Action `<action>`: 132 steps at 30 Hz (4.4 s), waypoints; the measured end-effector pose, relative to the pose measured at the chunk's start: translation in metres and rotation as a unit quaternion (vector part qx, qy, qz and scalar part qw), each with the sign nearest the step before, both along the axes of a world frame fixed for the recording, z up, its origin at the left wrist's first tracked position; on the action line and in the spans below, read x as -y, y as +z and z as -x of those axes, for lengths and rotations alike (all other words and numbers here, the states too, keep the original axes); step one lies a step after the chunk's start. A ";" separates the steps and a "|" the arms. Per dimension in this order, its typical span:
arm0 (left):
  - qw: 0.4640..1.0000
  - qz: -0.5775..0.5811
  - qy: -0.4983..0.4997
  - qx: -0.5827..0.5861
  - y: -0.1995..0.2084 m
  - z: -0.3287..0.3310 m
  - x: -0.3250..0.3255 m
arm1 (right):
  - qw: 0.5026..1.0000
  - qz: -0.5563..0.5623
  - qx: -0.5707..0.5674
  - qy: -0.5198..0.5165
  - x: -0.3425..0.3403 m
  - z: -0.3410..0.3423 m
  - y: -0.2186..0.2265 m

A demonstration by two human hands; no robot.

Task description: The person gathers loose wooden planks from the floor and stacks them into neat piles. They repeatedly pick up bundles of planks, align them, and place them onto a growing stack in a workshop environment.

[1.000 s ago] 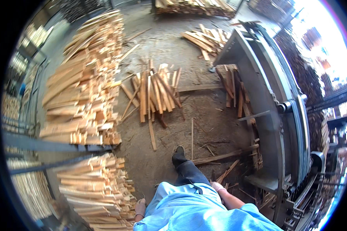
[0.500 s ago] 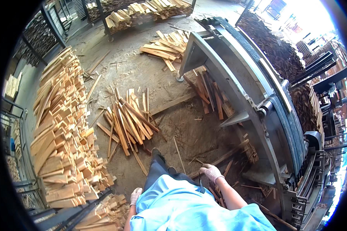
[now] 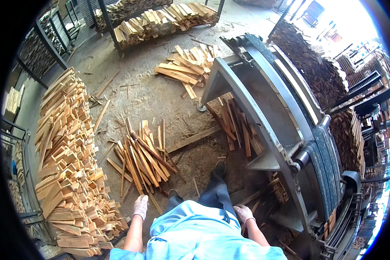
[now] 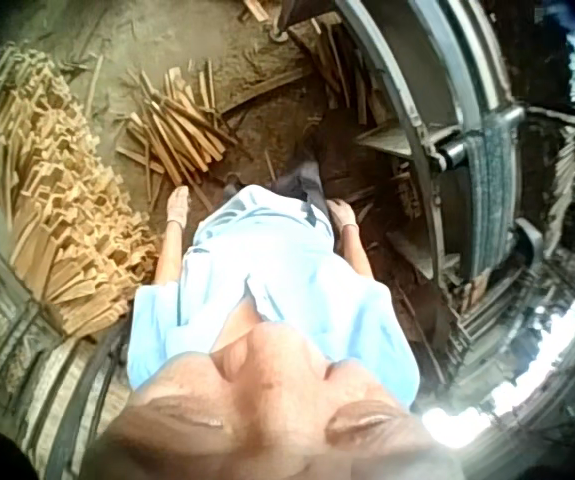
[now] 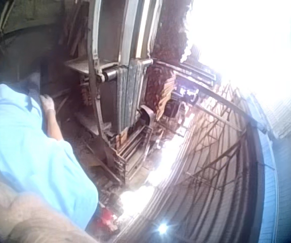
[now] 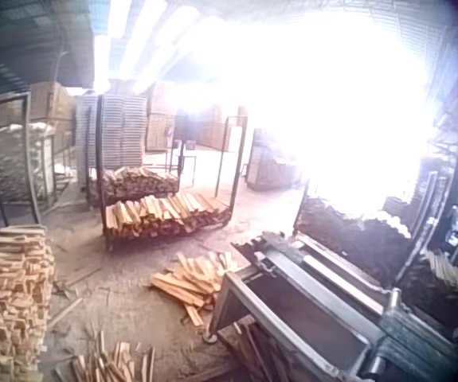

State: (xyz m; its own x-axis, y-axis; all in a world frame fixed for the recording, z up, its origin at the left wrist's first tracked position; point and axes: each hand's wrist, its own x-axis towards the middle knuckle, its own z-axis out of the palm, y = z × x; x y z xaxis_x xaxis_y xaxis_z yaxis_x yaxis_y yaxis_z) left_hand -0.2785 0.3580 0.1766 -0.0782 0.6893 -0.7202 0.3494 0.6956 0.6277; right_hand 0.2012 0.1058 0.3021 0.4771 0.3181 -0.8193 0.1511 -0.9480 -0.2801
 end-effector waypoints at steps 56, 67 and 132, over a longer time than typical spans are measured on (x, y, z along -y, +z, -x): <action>0.990 0.061 0.127 0.019 -0.359 -0.387 -0.150 | 0.949 -0.023 0.299 0.093 -0.377 -0.538 -0.580; 0.987 0.122 0.030 0.098 -0.342 -0.488 -0.116 | 0.847 -0.137 0.394 0.330 -0.365 -0.384 -0.503; 0.951 0.110 -0.274 0.088 -0.399 -0.537 -0.135 | 0.972 0.024 0.216 0.087 -0.334 -0.442 -0.563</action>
